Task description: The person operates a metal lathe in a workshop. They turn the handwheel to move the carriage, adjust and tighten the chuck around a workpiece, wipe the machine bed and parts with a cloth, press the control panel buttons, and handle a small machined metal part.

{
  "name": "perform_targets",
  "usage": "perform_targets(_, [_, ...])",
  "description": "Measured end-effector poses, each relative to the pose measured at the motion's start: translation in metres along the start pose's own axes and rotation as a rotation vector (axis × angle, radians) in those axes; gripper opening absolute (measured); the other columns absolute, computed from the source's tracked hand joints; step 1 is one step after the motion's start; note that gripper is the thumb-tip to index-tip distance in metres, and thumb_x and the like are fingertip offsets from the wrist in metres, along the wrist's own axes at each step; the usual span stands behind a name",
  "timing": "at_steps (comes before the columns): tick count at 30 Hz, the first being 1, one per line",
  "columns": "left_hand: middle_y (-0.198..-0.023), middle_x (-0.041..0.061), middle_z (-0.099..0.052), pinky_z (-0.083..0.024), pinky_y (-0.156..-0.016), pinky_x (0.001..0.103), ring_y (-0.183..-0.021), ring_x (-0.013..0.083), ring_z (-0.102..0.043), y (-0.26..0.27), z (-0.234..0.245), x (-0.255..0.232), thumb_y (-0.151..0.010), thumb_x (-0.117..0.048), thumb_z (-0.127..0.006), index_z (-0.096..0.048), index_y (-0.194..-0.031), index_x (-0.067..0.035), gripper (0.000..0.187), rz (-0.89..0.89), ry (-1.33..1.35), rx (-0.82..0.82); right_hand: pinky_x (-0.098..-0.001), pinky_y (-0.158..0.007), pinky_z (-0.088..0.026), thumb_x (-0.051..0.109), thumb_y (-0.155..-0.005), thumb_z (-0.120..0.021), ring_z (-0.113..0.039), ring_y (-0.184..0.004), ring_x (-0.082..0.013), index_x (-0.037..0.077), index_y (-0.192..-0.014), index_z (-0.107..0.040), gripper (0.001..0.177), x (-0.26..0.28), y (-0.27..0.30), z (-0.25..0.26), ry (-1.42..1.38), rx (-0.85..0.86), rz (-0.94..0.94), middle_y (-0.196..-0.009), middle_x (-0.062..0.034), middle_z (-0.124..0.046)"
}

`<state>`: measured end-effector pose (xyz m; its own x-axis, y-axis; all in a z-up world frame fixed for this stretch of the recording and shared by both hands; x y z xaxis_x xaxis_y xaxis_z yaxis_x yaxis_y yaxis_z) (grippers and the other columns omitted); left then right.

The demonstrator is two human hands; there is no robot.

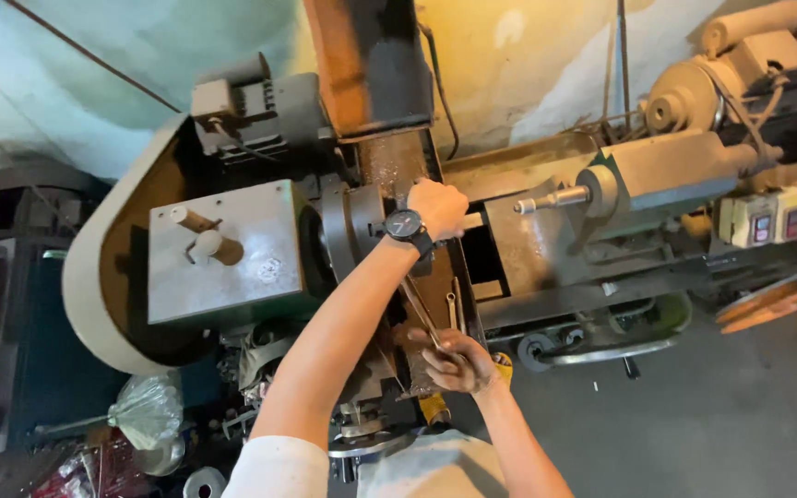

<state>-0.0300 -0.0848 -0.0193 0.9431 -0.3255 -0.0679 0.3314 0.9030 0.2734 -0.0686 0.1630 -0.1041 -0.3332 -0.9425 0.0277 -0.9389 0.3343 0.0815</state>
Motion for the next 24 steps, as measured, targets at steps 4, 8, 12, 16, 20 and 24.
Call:
perform_targets(4, [-0.097,0.015,-0.075,-0.058,-0.083,0.048,-0.093,0.0382,-0.073,0.008,0.009,0.001,-0.078,-0.04,-0.084,-0.078,-0.094,-0.006,0.037,-0.007,0.045,-0.027,-0.0268,-0.036,-0.039,0.015,-0.079,-0.057,-0.053,-0.042,-0.0178,-0.004,-0.125,-0.066,0.051,-0.013,0.075,0.063,0.164,-0.143,-0.103,-0.073,-0.0153,-0.066])
perform_targets(8, [-0.092,0.017,-0.074,-0.058,-0.079,0.047,-0.09,0.0401,-0.072,0.024,0.04,-0.001,-0.08,-0.04,-0.083,-0.079,-0.091,-0.006,0.035,-0.013,0.181,-0.17,-0.0329,-0.039,-0.038,0.014,-0.101,-0.06,-0.052,-0.045,-0.0195,-0.01,-0.111,-0.067,0.027,0.031,0.142,0.136,0.816,-0.766,0.037,-0.067,-0.0144,-0.062])
perform_targets(12, [-0.09,0.015,-0.074,-0.054,-0.081,0.048,-0.091,0.0366,-0.069,0.029,0.061,-0.001,-0.082,-0.038,-0.081,-0.077,-0.094,-0.006,0.035,-0.099,0.243,-0.462,-0.0548,-0.066,-0.054,0.011,-0.097,-0.062,-0.066,-0.082,-0.0494,0.001,-0.115,-0.069,0.022,0.088,0.106,0.051,2.029,-0.967,0.341,-0.086,-0.0292,-0.067])
perform_targets(16, [-0.094,0.011,-0.075,-0.052,-0.083,0.047,-0.095,0.0334,-0.066,0.072,0.093,0.005,-0.082,-0.03,-0.081,-0.075,-0.101,-0.007,0.031,-0.09,0.388,-0.775,-0.0605,-0.078,-0.051,0.002,-0.075,-0.066,-0.061,-0.092,-0.0554,-0.002,-0.129,-0.054,0.056,0.099,0.074,0.048,2.145,-0.974,0.308,-0.098,-0.0327,-0.063])
perform_targets(20, [-0.1,0.01,-0.074,-0.053,-0.086,0.04,-0.096,0.0297,-0.067,0.172,0.11,0.038,-0.085,-0.019,-0.082,-0.073,-0.113,-0.006,0.032,0.184,0.717,-1.119,-0.0532,-0.08,-0.055,0.006,-0.083,-0.071,-0.065,-0.094,-0.049,0.002,-0.129,-0.053,0.05,0.109,0.077,0.038,2.238,-0.962,0.25,-0.108,-0.0288,-0.063])
perform_targets(24, [-0.103,0.016,-0.074,-0.054,-0.084,0.039,-0.094,0.0311,-0.071,0.287,0.078,0.079,-0.088,-0.009,-0.083,-0.074,-0.113,-0.001,0.028,0.651,0.503,-1.262,-0.0363,-0.07,-0.059,0.012,-0.084,-0.075,-0.072,-0.077,-0.0257,0.005,-0.125,-0.06,0.044,0.125,0.119,0.036,1.994,-0.771,0.347,-0.098,-0.0142,-0.071])
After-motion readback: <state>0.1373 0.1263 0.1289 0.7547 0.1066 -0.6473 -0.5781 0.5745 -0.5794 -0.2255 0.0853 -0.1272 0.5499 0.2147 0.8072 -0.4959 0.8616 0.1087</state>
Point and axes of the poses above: each hand's wrist, its own y-axis away from the middle knuckle, its own z-axis out of the back of the hand, x = y × z, the point moved 10 cm from there along -y, towards the middle knuckle
